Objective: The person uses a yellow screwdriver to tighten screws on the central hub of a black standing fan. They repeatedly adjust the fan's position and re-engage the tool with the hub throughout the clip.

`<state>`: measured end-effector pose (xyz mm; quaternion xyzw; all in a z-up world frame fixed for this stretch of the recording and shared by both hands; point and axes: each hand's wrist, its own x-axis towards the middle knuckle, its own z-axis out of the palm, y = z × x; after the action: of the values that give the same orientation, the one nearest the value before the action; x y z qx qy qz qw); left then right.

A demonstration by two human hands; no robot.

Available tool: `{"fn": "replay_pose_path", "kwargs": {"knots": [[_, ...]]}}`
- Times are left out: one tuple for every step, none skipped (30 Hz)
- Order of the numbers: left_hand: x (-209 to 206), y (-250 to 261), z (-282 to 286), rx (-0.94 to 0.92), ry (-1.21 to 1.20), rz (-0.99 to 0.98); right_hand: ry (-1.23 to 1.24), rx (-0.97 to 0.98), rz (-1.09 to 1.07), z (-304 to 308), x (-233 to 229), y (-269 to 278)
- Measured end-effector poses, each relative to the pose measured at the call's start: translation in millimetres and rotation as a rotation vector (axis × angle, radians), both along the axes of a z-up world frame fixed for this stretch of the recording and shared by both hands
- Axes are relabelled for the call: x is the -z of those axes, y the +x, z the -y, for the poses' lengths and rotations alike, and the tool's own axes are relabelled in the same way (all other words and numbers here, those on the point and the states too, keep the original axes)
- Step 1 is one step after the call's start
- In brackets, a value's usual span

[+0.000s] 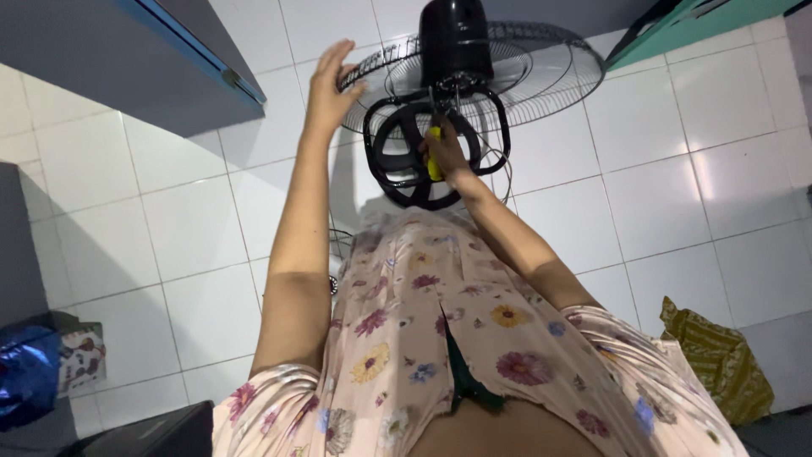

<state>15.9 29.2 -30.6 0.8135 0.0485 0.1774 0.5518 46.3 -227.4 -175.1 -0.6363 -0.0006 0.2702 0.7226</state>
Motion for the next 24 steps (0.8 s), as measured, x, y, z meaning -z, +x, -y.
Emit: {"fn": "replay_pose_path", "kwargs": {"knots": [[6.2,-0.4,-5.8,0.017,-0.029,0.043,-0.020,-0.028,0.017,-0.9,-10.6,-0.8],[12.6,0.0,-11.3,0.034,-0.057,0.085,-0.041,-0.056,0.035,1.0,-22.7,-0.5],[19.5,-0.8,-14.9,0.009,0.010,0.106,-0.062,-0.083,0.048,1.1,-32.4,-4.8],[26.0,-1.5,-16.9,-0.016,0.078,0.126,-0.071,-0.092,0.074,-2.8,-39.9,-7.3],[32.2,-4.2,-15.5,-0.039,0.143,0.142,-0.082,-0.099,0.097,-5.7,-45.4,-7.6],[35.9,-5.8,-14.5,-0.048,0.167,0.169,-0.093,-0.107,0.120,-7.9,-48.3,-7.0],[37.4,-5.9,-14.0,-0.059,0.191,0.196,-0.114,-0.101,0.152,-8.9,-48.8,-5.3],[38.0,-7.2,-11.6,-0.070,0.214,0.223,-0.135,-0.096,0.185,-9.6,-47.7,-2.4],[36.8,-7.7,-9.5,-0.069,0.201,0.234,-0.153,-0.092,0.224,-12.7,-45.9,2.7],[34.9,-8.3,-7.1,-0.069,0.188,0.246,-0.168,-0.084,0.210,-15.2,-42.2,6.6],[32.4,-8.6,-4.7,-0.066,0.177,0.259,-0.180,-0.073,0.197,-17.6,-36.9,10.8],[30.3,-9.1,-1.4,-0.067,0.126,0.208,-0.193,-0.063,0.184,-19.5,-30.4,16.0],[28.9,-8.7,2.4,-0.067,0.075,0.157,-0.196,-0.073,0.291,-20.0,-22.7,21.1],[27.8,-8.6,4.6,-0.067,0.025,0.107,-0.200,-0.082,0.398,-19.1,-14.4,23.8],[27.4,-8.3,5.6,-0.071,0.027,0.108,-0.204,-0.093,0.506,-17.4,-7.3,25.7],[27.5,-7.0,5.5,-0.076,0.029,0.108,-0.138,-0.081,0.467,-15.9,-2.0,26.7],[28.3,-4.7,5.2,-0.081,0.030,0.111,-0.073,-0.069,0.430,-14.0,0.9,27.5],[30.0,-2.3,5.9,-0.096,0.046,0.116,-0.009,-0.058,0.393,-12.3,1.7,27.8],[31.4,0.3,6.7,-0.110,0.063,0.123,0.000,-0.071,0.359,-11.3,0.2,28.6],[32.4,2.5,6.6,-0.125,0.081,0.130,0.008,-0.083,0.325,-9.7,-2.8,29.8],[33.9,3.5,6.4,-0.135,0.081,0.133,0.015,-0.093,0.287,-8.2,-5.4,28.8],[34.8,4.8,6.3,-0.144,0.082,0.136,0.034,-0.088,0.271,-7.9,-8.7,28.4],[35.7,4.1,7.4,-0.151,0.081,0.136,0.051,-0.081,0.253,-5.8,-11.9,26.3],[35.9,3.4,7.8,-0.157,0.094,0.152,0.069,-0.073,0.234,-3.7,-15.3,24.0]]}}
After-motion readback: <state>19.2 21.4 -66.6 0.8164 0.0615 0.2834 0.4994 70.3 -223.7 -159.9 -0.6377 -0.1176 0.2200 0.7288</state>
